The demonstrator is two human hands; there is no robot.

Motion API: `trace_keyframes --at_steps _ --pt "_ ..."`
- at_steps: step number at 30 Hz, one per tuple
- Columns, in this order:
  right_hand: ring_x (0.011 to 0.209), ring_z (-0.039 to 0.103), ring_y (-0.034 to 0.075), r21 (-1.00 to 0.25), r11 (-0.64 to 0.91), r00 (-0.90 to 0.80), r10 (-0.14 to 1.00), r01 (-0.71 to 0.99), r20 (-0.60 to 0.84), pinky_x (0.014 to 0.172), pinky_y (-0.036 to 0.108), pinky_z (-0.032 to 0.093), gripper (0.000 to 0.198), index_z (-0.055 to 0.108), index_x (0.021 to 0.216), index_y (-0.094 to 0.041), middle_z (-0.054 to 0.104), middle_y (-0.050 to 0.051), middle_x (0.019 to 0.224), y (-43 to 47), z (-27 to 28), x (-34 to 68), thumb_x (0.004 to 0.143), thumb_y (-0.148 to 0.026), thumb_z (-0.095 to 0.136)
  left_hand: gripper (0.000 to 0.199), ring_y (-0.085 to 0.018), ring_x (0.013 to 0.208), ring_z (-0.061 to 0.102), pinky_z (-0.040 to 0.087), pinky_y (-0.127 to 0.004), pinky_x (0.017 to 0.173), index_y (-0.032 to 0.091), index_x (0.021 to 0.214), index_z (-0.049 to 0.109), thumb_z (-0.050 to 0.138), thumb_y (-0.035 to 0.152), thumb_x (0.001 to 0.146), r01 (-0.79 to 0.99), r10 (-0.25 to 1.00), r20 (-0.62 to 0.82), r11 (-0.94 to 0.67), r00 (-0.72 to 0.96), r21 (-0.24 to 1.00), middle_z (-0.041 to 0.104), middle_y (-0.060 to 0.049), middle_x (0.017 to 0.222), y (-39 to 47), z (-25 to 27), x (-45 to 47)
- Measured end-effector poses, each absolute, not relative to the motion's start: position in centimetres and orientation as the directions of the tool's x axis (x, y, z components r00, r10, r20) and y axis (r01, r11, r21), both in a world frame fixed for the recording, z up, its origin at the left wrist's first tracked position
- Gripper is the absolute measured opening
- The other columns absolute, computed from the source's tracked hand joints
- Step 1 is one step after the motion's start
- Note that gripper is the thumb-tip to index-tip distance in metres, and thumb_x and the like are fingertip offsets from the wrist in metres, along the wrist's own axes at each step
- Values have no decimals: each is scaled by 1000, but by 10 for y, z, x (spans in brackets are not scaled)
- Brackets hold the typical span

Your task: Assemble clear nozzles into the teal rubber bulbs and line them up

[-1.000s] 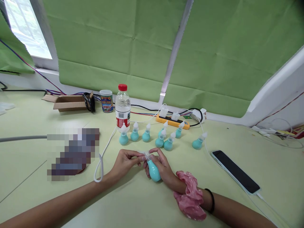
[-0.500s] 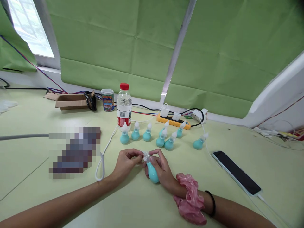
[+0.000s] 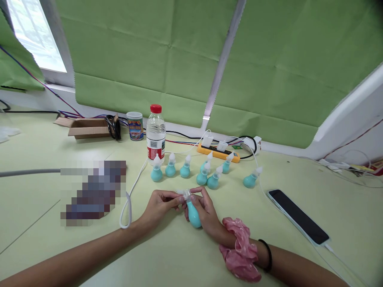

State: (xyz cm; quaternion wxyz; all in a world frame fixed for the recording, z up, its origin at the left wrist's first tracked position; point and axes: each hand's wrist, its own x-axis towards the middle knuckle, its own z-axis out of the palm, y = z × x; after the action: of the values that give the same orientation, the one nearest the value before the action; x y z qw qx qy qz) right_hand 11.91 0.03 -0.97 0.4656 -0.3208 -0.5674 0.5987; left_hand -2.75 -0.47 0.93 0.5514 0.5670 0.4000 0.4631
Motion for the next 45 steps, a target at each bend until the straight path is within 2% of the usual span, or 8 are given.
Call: trace_keyframes --at_steps 7,21,27,31,34,37,39,45 --pt "50 49 9 -978 183 -285 936 -101 204 48 22 38 19 36 89 -20 54 -1 67 -2 -10 120 82 -37 42 20 -12 56 51 42 -21 52 13 64 67 57 29 70 66 991 89 -96 105 993 63 -4 64 -10 9 -23" --pt "46 48 10 -984 148 -329 929 -97 172 44 21 35 21 36 88 -20 50 -4 55 1 -9 121 82 -39 42 21 -10 52 51 41 -20 47 12 66 63 57 31 69 17 977 62 -67 203 998 62 -4 63 -4 5 -26" --pt "47 48 9 -979 124 -279 946 -164 167 44 21 38 21 37 85 -20 53 -3 60 -4 -6 119 79 -37 47 17 -7 46 44 36 -18 44 12 61 57 52 25 70 183 974 106 -143 198 973 56 0 56 -3 7 -27" --pt "44 48 9 -963 75 -180 976 -260 124 40 20 38 23 34 83 -22 54 -3 61 -2 -3 121 77 -39 48 11 -8 51 45 37 -19 48 14 60 54 48 18 68 399 915 358 -404 187 823 53 1 57 0 2 -34" --pt "43 48 9 -958 78 -97 989 -274 108 40 20 39 26 34 84 -22 52 -4 59 7 -3 126 75 -40 50 12 -10 54 45 38 -21 51 15 63 55 46 16 71 563 797 536 -588 278 581 53 -1 59 6 -7 -42" --pt "44 47 9 -979 59 -167 982 -197 93 42 21 39 27 39 84 -20 50 -4 58 13 -5 129 71 -38 55 19 -14 60 46 37 -23 53 16 64 58 43 15 75 663 703 566 -672 430 332 55 -4 58 14 -15 -49" --pt "48 47 9 -990 115 -232 964 -82 131 46 21 39 23 45 77 -18 50 -3 59 14 -7 130 68 -34 58 21 -16 63 47 37 -24 53 16 67 61 42 14 76 696 694 548 -671 467 256 56 -5 59 17 -17 -51" --pt "57 49 13 -840 441 -362 875 317 322 55 25 39 11 58 68 -16 54 0 60 1 -8 128 64 -26 61 22 -14 62 48 38 -23 54 13 86 57 37 19 80 671 752 580 -607 312 426 55 -4 64 2 0 -46"
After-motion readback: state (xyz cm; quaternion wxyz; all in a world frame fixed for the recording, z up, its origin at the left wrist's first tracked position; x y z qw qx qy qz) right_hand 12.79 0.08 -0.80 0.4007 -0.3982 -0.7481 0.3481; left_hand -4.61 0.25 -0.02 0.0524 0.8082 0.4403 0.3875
